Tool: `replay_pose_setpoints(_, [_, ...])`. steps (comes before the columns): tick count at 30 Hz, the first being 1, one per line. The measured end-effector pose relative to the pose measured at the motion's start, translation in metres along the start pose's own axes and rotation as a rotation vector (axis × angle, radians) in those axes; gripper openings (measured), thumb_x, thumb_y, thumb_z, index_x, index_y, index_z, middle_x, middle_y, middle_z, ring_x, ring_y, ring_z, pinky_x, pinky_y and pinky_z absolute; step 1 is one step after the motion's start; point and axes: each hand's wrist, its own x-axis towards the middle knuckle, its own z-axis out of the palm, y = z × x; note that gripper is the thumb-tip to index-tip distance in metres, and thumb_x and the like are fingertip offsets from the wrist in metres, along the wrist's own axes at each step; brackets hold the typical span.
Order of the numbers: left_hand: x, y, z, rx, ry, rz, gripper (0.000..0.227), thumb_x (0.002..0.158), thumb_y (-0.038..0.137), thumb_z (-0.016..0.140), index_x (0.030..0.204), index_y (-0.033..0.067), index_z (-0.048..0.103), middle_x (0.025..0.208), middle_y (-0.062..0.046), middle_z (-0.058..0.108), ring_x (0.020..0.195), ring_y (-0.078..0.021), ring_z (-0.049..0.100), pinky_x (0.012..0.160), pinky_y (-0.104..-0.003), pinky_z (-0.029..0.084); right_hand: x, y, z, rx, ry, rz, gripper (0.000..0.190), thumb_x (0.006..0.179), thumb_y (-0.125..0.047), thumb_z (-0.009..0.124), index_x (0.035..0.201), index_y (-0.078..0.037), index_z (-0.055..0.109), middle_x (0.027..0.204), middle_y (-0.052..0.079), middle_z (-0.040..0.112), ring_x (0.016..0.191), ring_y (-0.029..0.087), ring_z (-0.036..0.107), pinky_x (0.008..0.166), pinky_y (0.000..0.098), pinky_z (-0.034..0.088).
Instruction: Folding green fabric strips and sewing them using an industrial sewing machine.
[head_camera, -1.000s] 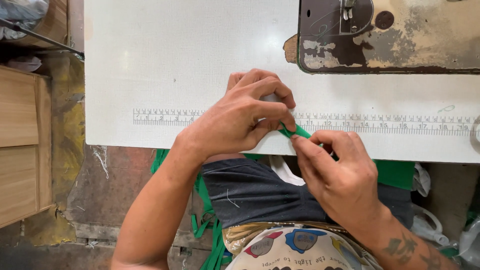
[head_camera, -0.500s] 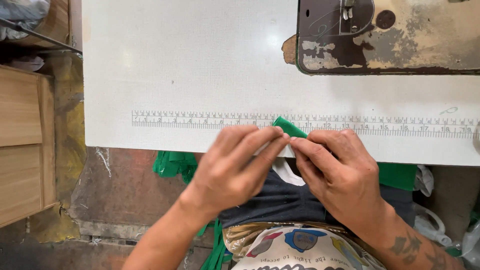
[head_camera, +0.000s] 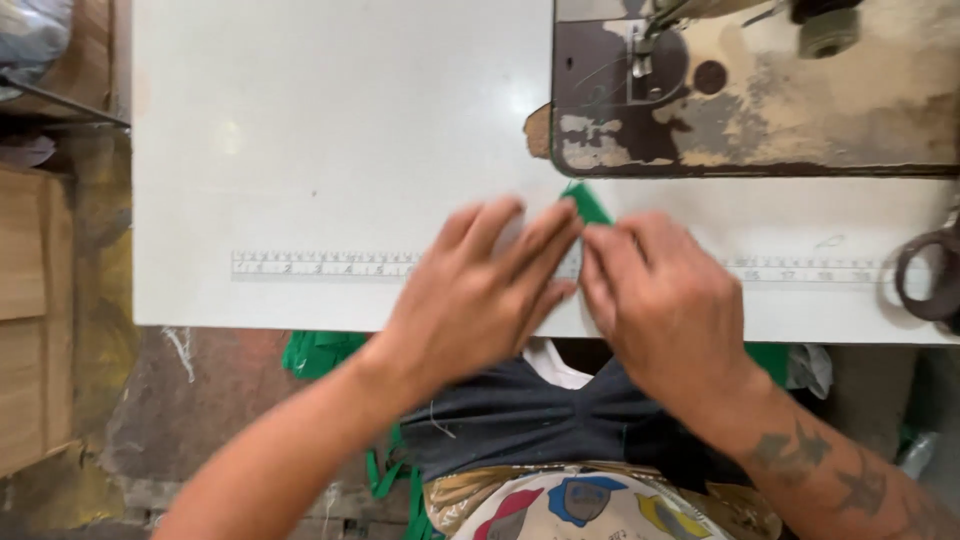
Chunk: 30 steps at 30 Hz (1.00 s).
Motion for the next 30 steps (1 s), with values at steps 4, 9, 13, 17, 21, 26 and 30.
replay_pose_setpoints(4, [0.065,-0.051,0.022,-0.057,0.015,0.171,0.058,0.117,0.054,0.055,0.15,0.01,0.072,0.151,-0.001,0.073,0.133,-0.0266,0.049,0.108,-0.041,0.046,0.03,0.044,0.006,0.03,-0.014,0.163,0.011,0.105,-0.019,0.08,0.115,-0.014,0.078,0.106,0.007,0.066,0.086,0.033,0.071,0.06,0.0479,0.056])
replay_pose_setpoints(9, [0.088,-0.079,0.023,-0.204,0.056,0.443,0.034,0.117,0.034,0.054,0.132,0.0112,0.074,0.137,-0.007,0.071,0.119,-0.0304,0.058,0.103,-0.045,0.05,0.077,0.082,-0.04,0.382,-0.743,0.357,0.04,0.106,-0.036,0.061,0.138,-0.022,0.08,0.122,-0.003,0.076,0.088,0.025,0.078,0.083,0.0465,0.058])
replay_pose_setpoints(13, [0.079,-0.078,0.031,-0.177,0.037,0.386,0.039,0.116,0.037,0.054,0.142,0.0144,0.072,0.145,-0.004,0.073,0.118,-0.0259,0.059,0.099,-0.041,0.051,0.053,0.123,-0.005,0.427,-0.141,-0.197,0.03,0.104,-0.024,0.078,0.129,-0.008,0.082,0.133,0.005,0.07,0.104,0.023,0.074,0.094,0.0417,0.062])
replay_pose_setpoints(17, [0.074,-0.073,0.036,-0.149,0.092,0.348,0.039,0.115,0.037,0.058,0.142,0.0134,0.074,0.142,-0.007,0.074,0.123,-0.0274,0.06,0.1,-0.042,0.053,0.045,0.128,0.009,0.404,-0.044,-0.32,0.043,0.096,-0.03,0.091,0.135,-0.014,0.08,0.148,0.0,0.071,0.127,0.03,0.067,0.106,0.0491,0.058])
replay_pose_setpoints(21, [0.07,-0.073,0.039,-0.205,0.138,0.357,0.038,0.115,0.032,0.063,0.141,0.0069,0.075,0.137,-0.012,0.076,0.121,-0.0278,0.064,0.099,-0.041,0.055,0.04,0.122,0.01,0.289,0.008,-0.308,0.044,0.1,-0.035,0.089,0.137,-0.014,0.078,0.148,0.001,0.071,0.13,0.029,0.068,0.106,0.0479,0.057])
replay_pose_setpoints(26, [0.071,-0.07,0.031,-0.29,0.187,0.394,0.034,0.114,0.029,0.069,0.133,0.0021,0.077,0.131,-0.013,0.077,0.12,-0.0289,0.067,0.101,-0.042,0.058,0.037,0.124,0.012,0.265,-0.026,-0.287,0.049,0.1,-0.038,0.087,0.142,-0.017,0.076,0.151,0.001,0.07,0.134,0.03,0.067,0.106,0.0508,0.06])
replay_pose_setpoints(30, [0.07,-0.07,0.032,-0.307,0.16,0.395,0.037,0.115,0.031,0.065,0.133,0.0007,0.075,0.135,-0.012,0.074,0.122,-0.0299,0.065,0.103,-0.044,0.057,0.036,0.125,0.012,0.267,-0.034,-0.297,0.05,0.104,-0.039,0.083,0.148,-0.018,0.072,0.154,0.001,0.068,0.135,0.031,0.066,0.109,0.0509,0.059])
